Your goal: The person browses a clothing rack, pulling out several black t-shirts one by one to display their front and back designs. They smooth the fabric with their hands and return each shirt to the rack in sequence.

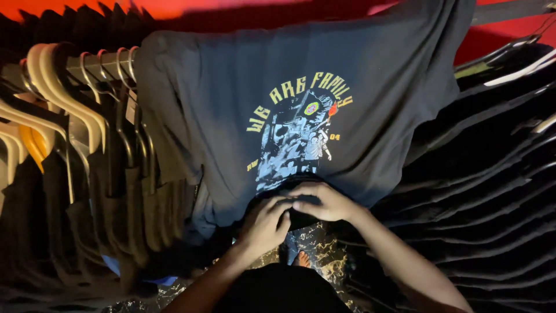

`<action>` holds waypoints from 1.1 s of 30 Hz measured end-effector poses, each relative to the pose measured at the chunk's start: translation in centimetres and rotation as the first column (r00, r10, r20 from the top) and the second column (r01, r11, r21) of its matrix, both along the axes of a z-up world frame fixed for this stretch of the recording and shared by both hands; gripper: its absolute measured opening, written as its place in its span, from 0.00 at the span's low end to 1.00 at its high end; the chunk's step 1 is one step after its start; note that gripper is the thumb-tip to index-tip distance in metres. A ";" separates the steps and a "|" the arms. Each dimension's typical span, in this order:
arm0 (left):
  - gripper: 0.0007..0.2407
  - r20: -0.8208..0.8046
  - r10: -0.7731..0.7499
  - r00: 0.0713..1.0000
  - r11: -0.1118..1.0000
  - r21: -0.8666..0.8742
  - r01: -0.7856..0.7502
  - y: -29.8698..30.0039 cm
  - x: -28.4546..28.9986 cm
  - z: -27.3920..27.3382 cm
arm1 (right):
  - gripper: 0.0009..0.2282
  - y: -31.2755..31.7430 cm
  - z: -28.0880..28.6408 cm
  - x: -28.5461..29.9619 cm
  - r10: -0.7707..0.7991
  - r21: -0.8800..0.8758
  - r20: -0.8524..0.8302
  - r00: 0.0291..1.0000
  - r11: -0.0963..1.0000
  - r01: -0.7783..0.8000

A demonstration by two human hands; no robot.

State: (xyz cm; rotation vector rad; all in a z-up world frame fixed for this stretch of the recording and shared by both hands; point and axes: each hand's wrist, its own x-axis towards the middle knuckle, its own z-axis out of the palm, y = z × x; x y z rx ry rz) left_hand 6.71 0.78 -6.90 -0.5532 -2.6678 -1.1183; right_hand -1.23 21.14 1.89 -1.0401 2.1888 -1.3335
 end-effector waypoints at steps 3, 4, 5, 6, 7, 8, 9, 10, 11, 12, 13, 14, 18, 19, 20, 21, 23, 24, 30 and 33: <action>0.07 0.154 0.135 0.979 0.859 0.473 -0.193 2.2 -2.7 2.7 | 0.16 -0.4 -4.6 -0.9 -0.246 -0.253 0.468 0.849 0.883 0.395; 0.07 0.144 0.140 0.980 0.857 0.478 -0.193 1.1 -4.0 1.1 | 0.16 -0.9 -4.7 -1.2 -0.243 -0.254 0.459 0.855 0.886 0.388; 0.11 0.271 0.137 0.953 0.786 0.556 -0.271 0.0 -5.4 -0.5 | 0.18 -1.4 -4.9 -1.6 -0.280 -0.304 0.609 0.742 0.781 0.545; 0.15 0.394 0.113 0.912 0.708 0.613 -0.352 -1.0 -6.6 -2.0 | 0.19 -1.7 -5.1 -1.8 -0.280 -0.317 0.747 0.603 0.647 0.693; 0.15 0.387 0.113 0.915 0.707 0.615 -0.348 -1.3 -6.4 -2.2 | 0.19 -1.2 -6.0 -1.8 -0.279 -0.322 0.743 0.609 0.648 0.690; 0.15 0.387 0.073 0.919 0.665 0.668 -0.334 -1.6 -6.3 -2.4 | 0.19 -0.7 -6.9 -1.9 -0.306 -0.304 0.777 0.550 0.583 0.753; 0.16 0.385 0.032 0.922 0.620 0.717 -0.321 -1.9 -6.2 -2.6 | 0.20 -0.2 -7.8 -2.1 -0.326 -0.282 0.809 0.488 0.514 0.810; 0.16 0.389 0.025 0.921 0.623 0.714 -0.318 -2.0 -5.7 -2.3 | 0.20 0.2 -7.9 -1.7 -0.329 -0.279 0.812 0.482 0.507 0.815; 0.15 0.396 0.021 0.918 0.612 0.721 -0.325 -2.0 -5.3 -2.0 | 0.20 0.5 -8.0 -1.2 -0.355 -0.261 0.813 0.461 0.486 0.834; 0.14 0.394 0.020 0.919 0.599 0.731 -0.327 -2.0 -5.3 -1.5 | 0.20 0.9 -7.8 -1.3 -0.380 -0.249 0.809 0.448 0.468 0.848; 0.14 0.389 0.016 0.921 0.601 0.732 -0.320 -1.9 -5.4 -1.7 | 0.20 1.0 -8.0 -1.3 -0.382 -0.254 0.807 0.450 0.464 0.849; 0.14 0.403 0.029 0.915 0.606 0.720 -0.337 -1.6 -5.4 -1.9 | 0.19 1.3 -8.1 -1.1 -0.403 -0.248 0.800 0.444 0.452 0.857; 0.16 0.434 0.030 0.900 0.714 0.621 -0.323 -1.2 -4.3 -0.6 | 0.18 1.7 -8.3 -0.1 -0.466 -0.241 0.774 0.428 0.409 0.880; 0.16 0.430 0.031 0.903 0.715 0.622 -0.320 -1.2 -4.5 -0.8 | 0.18 1.5 -7.6 -0.1 -0.465 -0.246 0.772 0.432 0.408 0.879; 0.16 0.414 0.036 0.909 0.735 0.605 -0.305 -1.2 -4.4 -1.1 | 0.18 1.2 -7.1 0.2 -0.498 -0.231 0.747 0.439 0.425 0.875; 0.17 0.399 0.041 0.916 0.755 0.588 -0.290 -1.2 -4.3 -1.3 | 0.19 1.0 -6.5 0.6 -0.530 -0.215 0.721 0.446 0.442 0.871; 0.18 0.419 0.041 0.907 0.797 0.533 -0.282 -1.2 -3.6 -1.4 | 0.19 1.0 -6.7 0.8 -0.577 -0.159 0.679 0.453 0.486 0.859; 0.20 0.440 0.042 0.897 0.836 0.476 -0.273 -1.3 -3.6 -1.3 | 0.19 0.9 -6.7 0.6 -0.621 -0.100 0.634 0.461 0.525 0.845; 0.19 0.413 -0.205 0.888 0.660 0.728 -0.186 1.3 -4.8 7.8 | 0.11 -2.5 5.7 -0.8 -0.557 -0.200 0.234 0.797 0.774 0.600; 0.19 0.432 -0.184 0.883 0.540 0.795 -0.276 0.9 -7.7 9.5 | 0.16 -3.2 3.7 -5.0 -0.245 -0.496 0.685 0.686 0.534 0.685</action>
